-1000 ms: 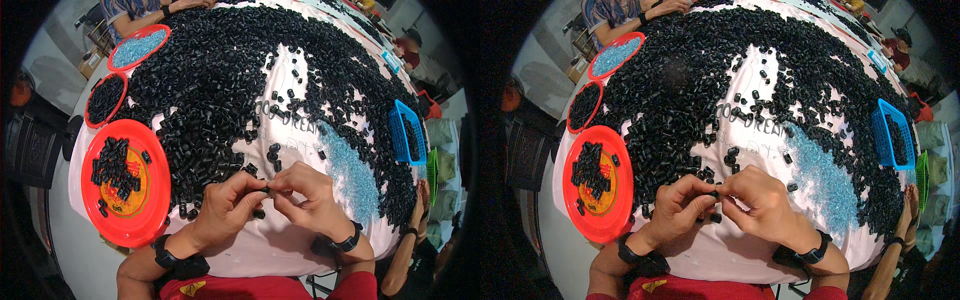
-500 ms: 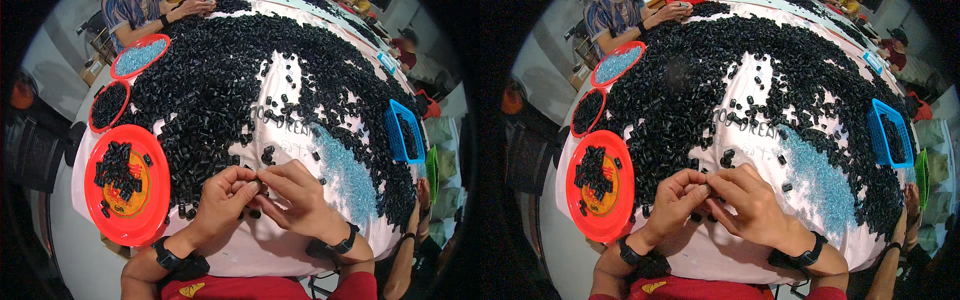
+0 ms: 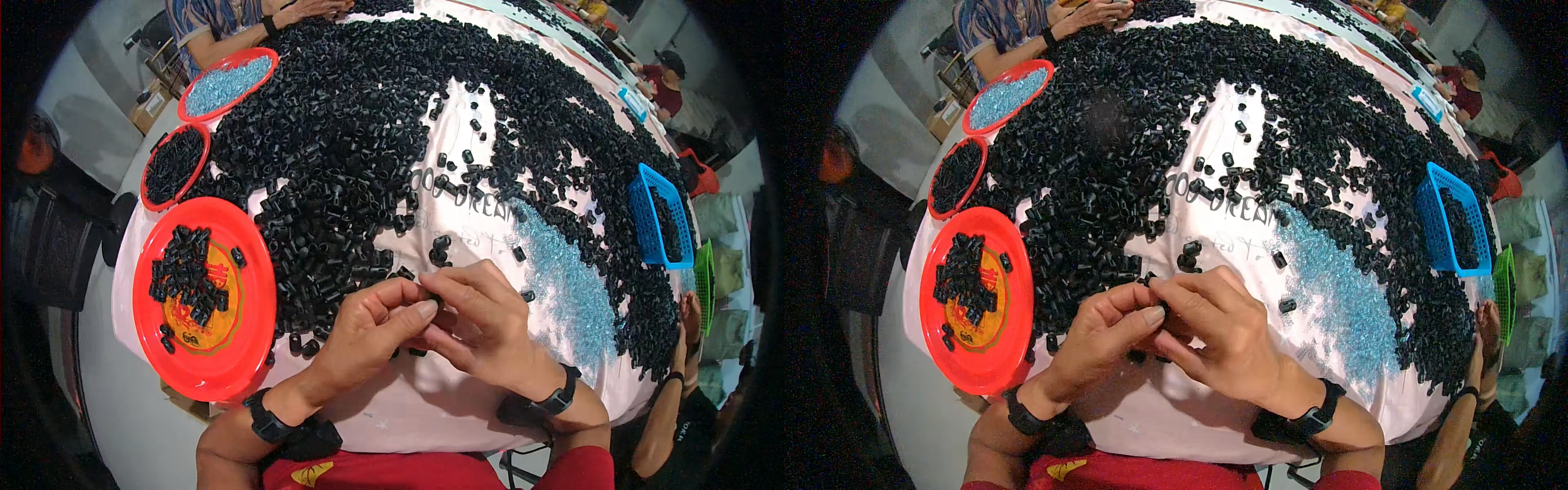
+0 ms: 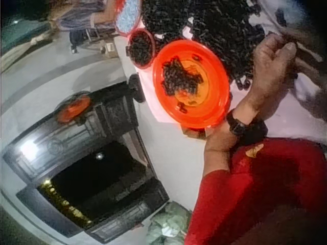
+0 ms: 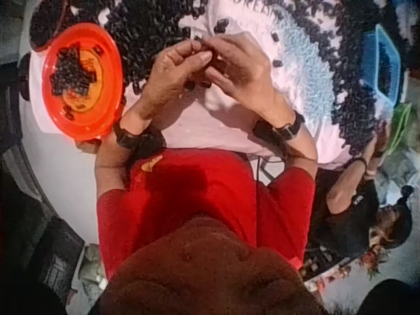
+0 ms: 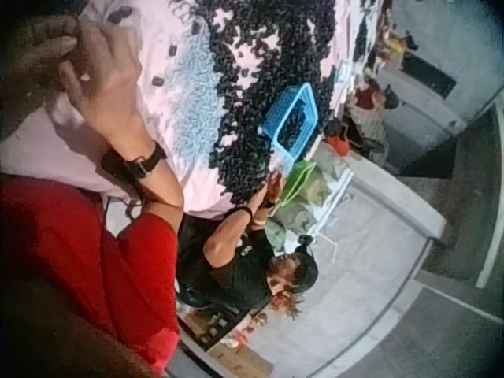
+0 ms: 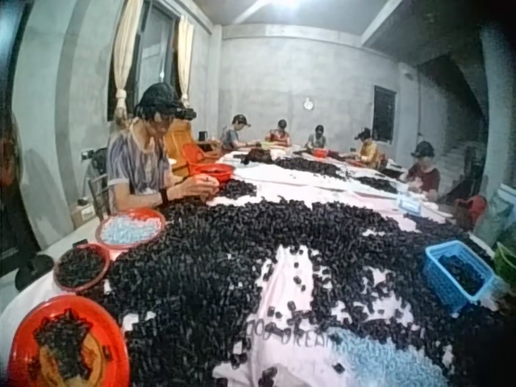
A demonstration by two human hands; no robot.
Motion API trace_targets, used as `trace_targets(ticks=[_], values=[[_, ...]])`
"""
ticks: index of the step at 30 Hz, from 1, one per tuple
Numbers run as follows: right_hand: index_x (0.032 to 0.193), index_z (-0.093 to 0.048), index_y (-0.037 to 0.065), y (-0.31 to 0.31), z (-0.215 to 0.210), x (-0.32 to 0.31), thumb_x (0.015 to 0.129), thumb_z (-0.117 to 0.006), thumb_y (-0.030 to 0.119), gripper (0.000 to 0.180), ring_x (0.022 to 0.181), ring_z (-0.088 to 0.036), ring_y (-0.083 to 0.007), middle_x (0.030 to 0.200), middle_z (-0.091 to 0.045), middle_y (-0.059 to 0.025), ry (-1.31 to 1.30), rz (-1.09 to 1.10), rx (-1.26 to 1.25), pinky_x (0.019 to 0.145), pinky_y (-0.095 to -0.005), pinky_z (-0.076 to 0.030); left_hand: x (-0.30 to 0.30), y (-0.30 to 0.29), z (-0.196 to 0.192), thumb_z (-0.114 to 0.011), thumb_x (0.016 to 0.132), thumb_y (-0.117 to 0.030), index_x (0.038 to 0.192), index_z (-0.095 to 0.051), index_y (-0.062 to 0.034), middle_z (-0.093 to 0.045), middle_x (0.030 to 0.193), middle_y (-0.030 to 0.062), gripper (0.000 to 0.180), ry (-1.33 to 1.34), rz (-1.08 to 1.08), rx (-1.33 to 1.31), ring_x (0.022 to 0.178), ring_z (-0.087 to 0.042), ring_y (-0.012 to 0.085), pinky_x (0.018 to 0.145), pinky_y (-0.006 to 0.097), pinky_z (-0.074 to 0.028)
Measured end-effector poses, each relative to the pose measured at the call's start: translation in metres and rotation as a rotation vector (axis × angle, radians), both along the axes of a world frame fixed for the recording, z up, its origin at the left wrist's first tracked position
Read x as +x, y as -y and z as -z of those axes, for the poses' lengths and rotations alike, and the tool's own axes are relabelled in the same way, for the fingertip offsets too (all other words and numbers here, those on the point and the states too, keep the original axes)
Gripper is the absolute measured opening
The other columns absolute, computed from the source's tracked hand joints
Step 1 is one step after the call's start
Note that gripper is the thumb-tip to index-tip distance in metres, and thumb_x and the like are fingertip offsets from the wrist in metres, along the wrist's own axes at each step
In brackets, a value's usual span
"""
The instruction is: Sorting and inspecting small black plastic components at a table.
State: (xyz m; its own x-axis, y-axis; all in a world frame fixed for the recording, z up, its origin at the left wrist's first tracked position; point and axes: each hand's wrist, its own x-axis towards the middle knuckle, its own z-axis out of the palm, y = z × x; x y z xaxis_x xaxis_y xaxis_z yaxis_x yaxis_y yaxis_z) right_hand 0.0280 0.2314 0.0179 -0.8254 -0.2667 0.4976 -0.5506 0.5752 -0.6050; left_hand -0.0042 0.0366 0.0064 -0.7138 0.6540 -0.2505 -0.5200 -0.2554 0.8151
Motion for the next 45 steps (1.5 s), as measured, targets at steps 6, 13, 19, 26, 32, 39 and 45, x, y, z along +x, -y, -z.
trace_targets(ticks=[6, 13, 19, 26, 32, 39, 45], values=[[0.12, -0.07, -0.002, -0.002, -0.001, -0.002, 0.071, -0.086, 0.006, 0.051, 0.092, -0.066, -0.0318, 0.115, -0.068, -0.0172, 0.031, -0.03, 0.001, 0.077, -0.0379, -0.056, 0.003, -0.003, -0.007, -0.056, 0.106, -0.019, 0.126, -0.063, -0.0015, -0.071, 0.114, 0.0064, 0.027, 0.085, 0.023, 0.037, 0.101, -0.068, 0.0107, 0.09, 0.028, -0.055], [0.118, -0.071, -0.002, -0.004, -0.004, -0.005, 0.072, -0.085, 0.006, 0.048, 0.089, -0.067, -0.0319, 0.109, -0.07, -0.0173, 0.028, -0.041, 0.002, 0.074, -0.0378, -0.056, 0.005, -0.001, -0.007, -0.056, 0.107, -0.024, 0.127, -0.063, -0.0003, -0.072, 0.116, 0.0072, 0.032, 0.166, 0.026, 0.055, 0.097, -0.068, 0.0105, 0.087, 0.027, -0.055], [0.115, -0.069, -0.003, -0.005, -0.001, -0.005, 0.074, -0.083, 0.005, 0.044, 0.082, -0.065, -0.0314, 0.102, -0.069, -0.0169, 0.098, -0.069, 0.023, 0.07, -0.0388, -0.055, 0.002, 0.006, 0.0, -0.055, 0.107, -0.025, 0.118, -0.067, 0.002, -0.074, 0.109, 0.0102, 0.031, 0.187, 0.146, 0.011, 0.092, -0.069, 0.0128, 0.084, 0.027, -0.055], [0.115, -0.065, -0.004, -0.007, 0.006, -0.007, 0.073, -0.082, 0.005, 0.046, 0.08, -0.063, -0.0332, 0.098, -0.067, -0.0168, 0.054, -0.108, 0.064, 0.068, -0.0401, -0.053, 0.004, 0.002, -0.001, -0.056, 0.108, -0.025, 0.115, -0.068, 0.0024, -0.074, 0.105, 0.0092, 0.031, 0.19, 0.108, 0.023, 0.091, -0.069, 0.0117, 0.082, 0.027, -0.054], [0.114, -0.064, -0.005, -0.007, 0.004, -0.008, 0.072, -0.081, 0.004, 0.046, 0.08, -0.063, -0.0342, 0.098, -0.066, -0.0175, 0.037, -0.111, 0.112, 0.069, -0.0403, -0.053, 0.009, 0.001, 0.003, -0.056, 0.107, -0.025, 0.114, -0.068, 0.0019, -0.073, 0.102, 0.0082, 0.03, 0.195, 0.058, -0.022, 0.091, -0.068, 0.0118, 0.082, 0.027, -0.054], [0.117, -0.066, -0.003, -0.009, -0.004, -0.011, 0.081, -0.077, 0.005, 0.038, 0.088, -0.066, -0.0339, 0.103, -0.069, -0.017, 0.116, -0.158, -0.013, 0.078, -0.0407, -0.053, 0.003, 0.002, 0.0, -0.056, 0.108, -0.023, 0.118, -0.069, 0.0002, -0.072, 0.103, 0.0022, 0.028, 0.057, 0.086, -0.027, 0.09, -0.064, 0.0055, 0.073, 0.021, -0.051], [0.117, -0.071, -0.003, -0.016, -0.002, -0.012, 0.093, -0.068, 0.006, 0.026, 0.1, -0.068, -0.0323, 0.111, -0.071, -0.0181, 0.259, -0.237, -0.202, 0.087, -0.0398, -0.053, -0.006, 0.014, -0.003, -0.056, 0.108, -0.023, 0.124, -0.068, -0.0029, -0.072, 0.102, 0.0001, 0.029, -0.089, 0.164, -0.125, 0.085, -0.064, 0.0034, 0.068, 0.019, -0.048]])
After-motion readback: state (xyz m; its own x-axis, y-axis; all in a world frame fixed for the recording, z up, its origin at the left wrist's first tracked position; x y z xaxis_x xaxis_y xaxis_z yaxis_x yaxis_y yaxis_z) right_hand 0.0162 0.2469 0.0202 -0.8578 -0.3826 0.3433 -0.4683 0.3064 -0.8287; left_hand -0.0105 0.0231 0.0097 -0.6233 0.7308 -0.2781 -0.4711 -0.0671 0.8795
